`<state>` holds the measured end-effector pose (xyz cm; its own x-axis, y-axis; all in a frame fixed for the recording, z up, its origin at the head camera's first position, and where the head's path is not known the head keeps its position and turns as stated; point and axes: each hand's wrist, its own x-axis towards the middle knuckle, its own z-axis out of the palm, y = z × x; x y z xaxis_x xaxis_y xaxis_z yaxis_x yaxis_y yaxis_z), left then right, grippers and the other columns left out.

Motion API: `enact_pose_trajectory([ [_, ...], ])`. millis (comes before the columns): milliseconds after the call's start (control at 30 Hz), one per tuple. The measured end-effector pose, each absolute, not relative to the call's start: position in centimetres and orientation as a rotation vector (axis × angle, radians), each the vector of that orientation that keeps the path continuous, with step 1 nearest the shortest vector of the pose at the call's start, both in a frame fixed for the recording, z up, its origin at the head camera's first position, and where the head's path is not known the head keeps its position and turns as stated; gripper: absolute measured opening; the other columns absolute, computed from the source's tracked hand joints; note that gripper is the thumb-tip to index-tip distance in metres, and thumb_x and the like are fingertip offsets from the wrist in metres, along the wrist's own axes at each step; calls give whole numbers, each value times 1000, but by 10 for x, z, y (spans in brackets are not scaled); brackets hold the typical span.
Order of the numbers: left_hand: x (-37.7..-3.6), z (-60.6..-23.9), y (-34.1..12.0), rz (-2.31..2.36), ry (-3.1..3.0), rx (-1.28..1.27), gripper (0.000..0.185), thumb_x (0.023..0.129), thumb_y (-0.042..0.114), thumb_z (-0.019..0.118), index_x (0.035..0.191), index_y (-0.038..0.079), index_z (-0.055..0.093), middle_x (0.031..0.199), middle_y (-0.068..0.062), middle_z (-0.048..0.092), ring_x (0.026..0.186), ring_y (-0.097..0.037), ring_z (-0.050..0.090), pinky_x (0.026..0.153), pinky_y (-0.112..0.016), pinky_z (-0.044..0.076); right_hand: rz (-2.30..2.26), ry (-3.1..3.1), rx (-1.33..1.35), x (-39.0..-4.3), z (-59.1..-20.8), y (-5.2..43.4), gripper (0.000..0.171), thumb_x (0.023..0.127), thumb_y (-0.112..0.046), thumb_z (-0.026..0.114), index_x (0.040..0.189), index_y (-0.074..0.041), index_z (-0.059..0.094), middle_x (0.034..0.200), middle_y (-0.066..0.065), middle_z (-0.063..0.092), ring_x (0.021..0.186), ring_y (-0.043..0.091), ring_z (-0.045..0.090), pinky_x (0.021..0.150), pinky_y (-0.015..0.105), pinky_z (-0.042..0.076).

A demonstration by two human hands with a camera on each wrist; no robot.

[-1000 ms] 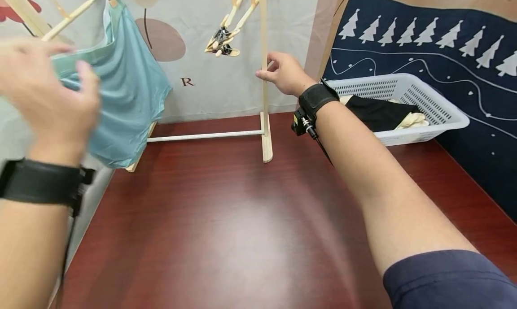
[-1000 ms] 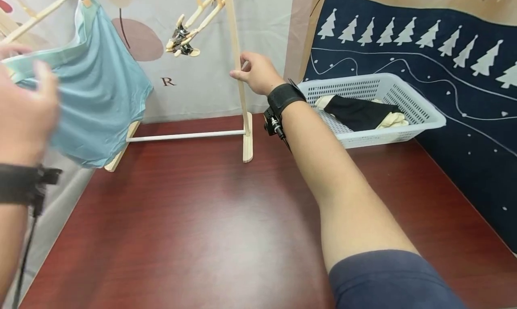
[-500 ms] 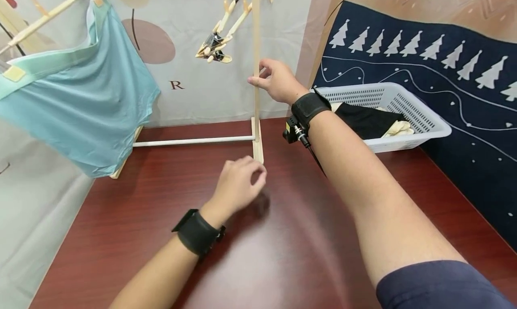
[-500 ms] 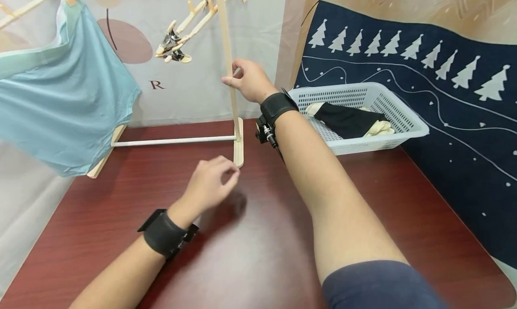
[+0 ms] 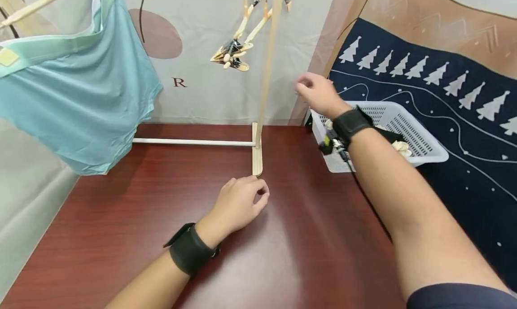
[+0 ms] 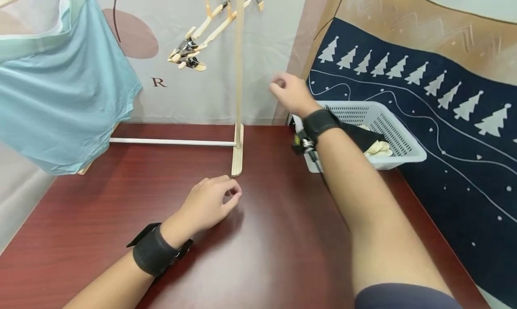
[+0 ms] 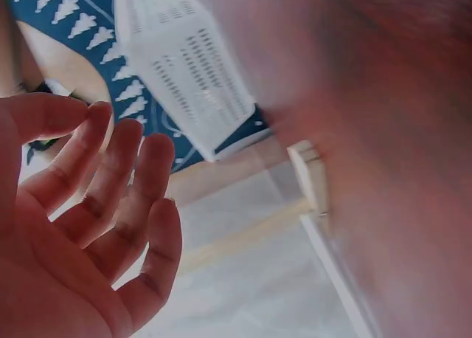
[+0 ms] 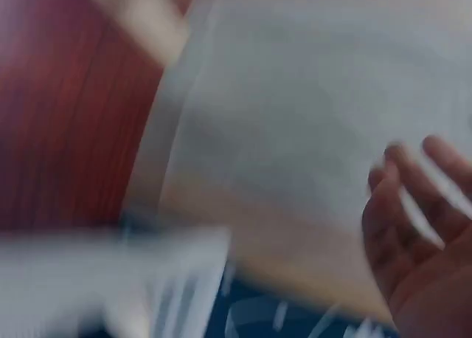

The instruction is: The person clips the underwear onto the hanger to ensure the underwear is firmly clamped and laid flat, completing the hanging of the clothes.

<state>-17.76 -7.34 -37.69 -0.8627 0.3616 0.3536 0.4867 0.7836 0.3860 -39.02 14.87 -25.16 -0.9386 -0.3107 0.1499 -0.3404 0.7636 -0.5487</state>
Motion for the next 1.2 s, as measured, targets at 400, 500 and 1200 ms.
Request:
enact_pose_trajectory([
  [400,-147,-362,-86,-602,-2567,-779,10,85,23,73,78,25,66,74,15,58,65,-4,55,63,-21,37,-150,-3490,198,-404,-320,288,92,87,-38,71,155,-1,21,150,43,21,135,65,23,98,80,30],
  [500,-142,-358,-89,-607,-2532,-788,10,85,23,74,79,25,67,73,16,58,65,-4,55,63,-20,36,-122,-3527,213,-413,-327,283,91,87,-34,72,155,-2,21,151,41,24,136,60,28,100,77,32],
  [1200,-146,-348,-86,-651,-2334,-823,9,83,23,75,79,24,68,75,15,62,61,-4,51,67,-22,38,-340,-3267,566,-457,-317,275,15,87,-10,62,95,2,66,85,17,66,72,28,57,65,43,47],
])
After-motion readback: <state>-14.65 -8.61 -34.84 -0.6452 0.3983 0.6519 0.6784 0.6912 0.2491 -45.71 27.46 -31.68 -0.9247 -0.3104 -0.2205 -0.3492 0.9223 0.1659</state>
